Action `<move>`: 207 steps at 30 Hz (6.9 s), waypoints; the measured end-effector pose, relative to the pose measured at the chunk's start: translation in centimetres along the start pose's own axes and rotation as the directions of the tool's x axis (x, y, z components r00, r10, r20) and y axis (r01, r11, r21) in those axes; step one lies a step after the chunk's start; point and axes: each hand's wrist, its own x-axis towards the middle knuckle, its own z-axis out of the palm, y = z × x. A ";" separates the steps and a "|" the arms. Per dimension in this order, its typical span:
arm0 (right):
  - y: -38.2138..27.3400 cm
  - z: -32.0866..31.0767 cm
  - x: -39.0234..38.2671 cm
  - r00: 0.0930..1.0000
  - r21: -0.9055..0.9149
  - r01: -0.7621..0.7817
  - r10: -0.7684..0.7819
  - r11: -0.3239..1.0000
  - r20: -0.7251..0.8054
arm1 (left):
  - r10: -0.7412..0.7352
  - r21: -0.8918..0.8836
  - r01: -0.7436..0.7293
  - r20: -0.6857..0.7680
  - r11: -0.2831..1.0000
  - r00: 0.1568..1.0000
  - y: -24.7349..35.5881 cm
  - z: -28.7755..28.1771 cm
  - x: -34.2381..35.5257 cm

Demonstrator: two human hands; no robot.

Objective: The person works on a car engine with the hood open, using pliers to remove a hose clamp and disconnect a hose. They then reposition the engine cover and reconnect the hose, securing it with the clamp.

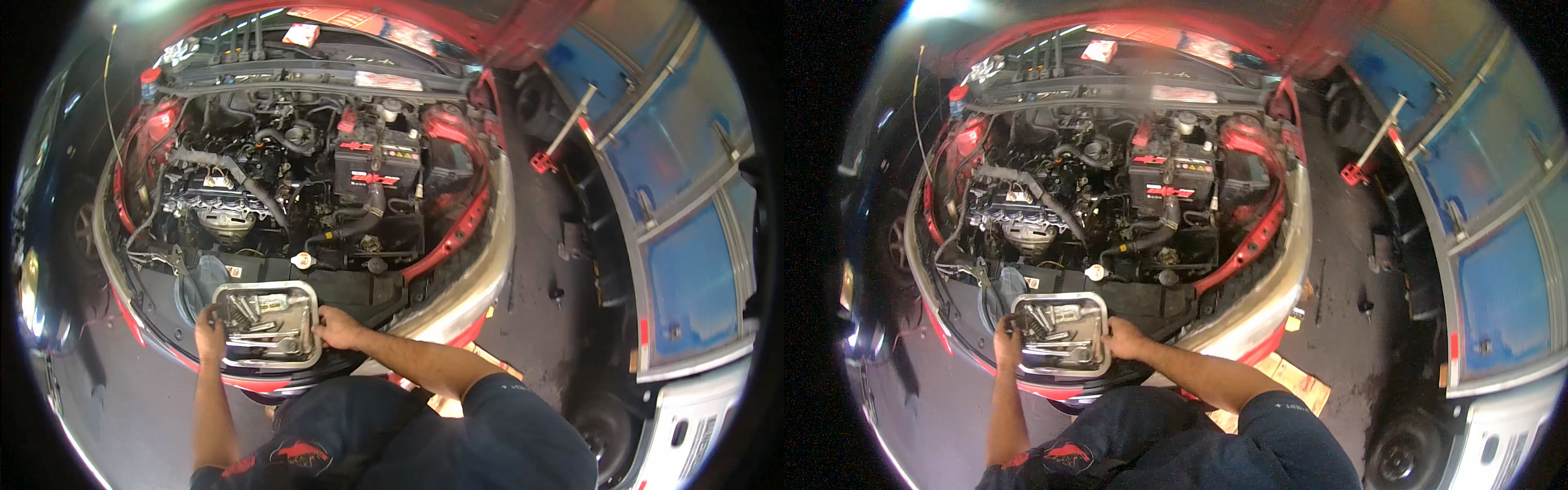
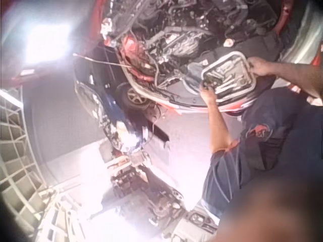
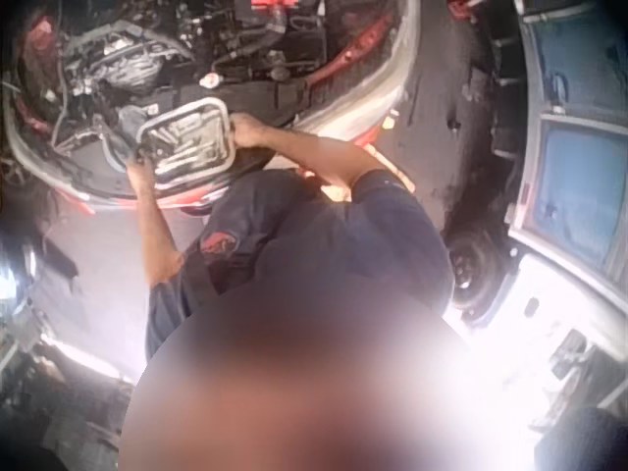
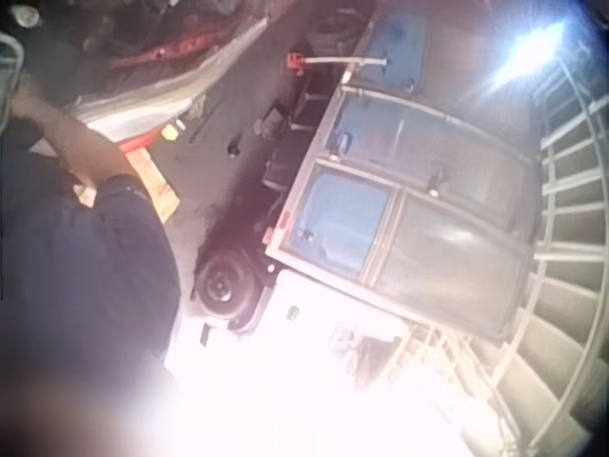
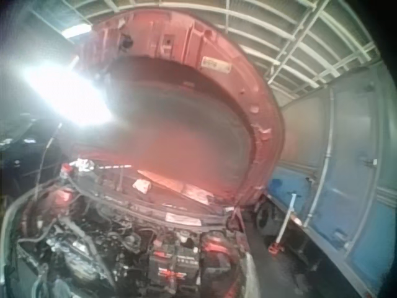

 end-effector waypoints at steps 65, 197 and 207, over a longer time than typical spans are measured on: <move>-3.9 -11.2 36.4 0.905 0.098 0.398 -0.373 0.912 -0.207 | -0.196 -0.208 0.160 -0.170 0.965 0.966 16.8 7.3 41.5; -10.1 -23.5 39.5 0.915 -0.359 0.284 -0.139 0.889 0.379 | 0.312 0.561 -0.211 -0.089 0.801 0.946 -1.1 -2.4 15.4; 5.9 -14.4 38.2 0.953 0.879 -0.100 0.300 0.466 -0.051 | 0.326 0.579 -0.228 -0.069 0.783 0.943 -1.5 -2.2 15.4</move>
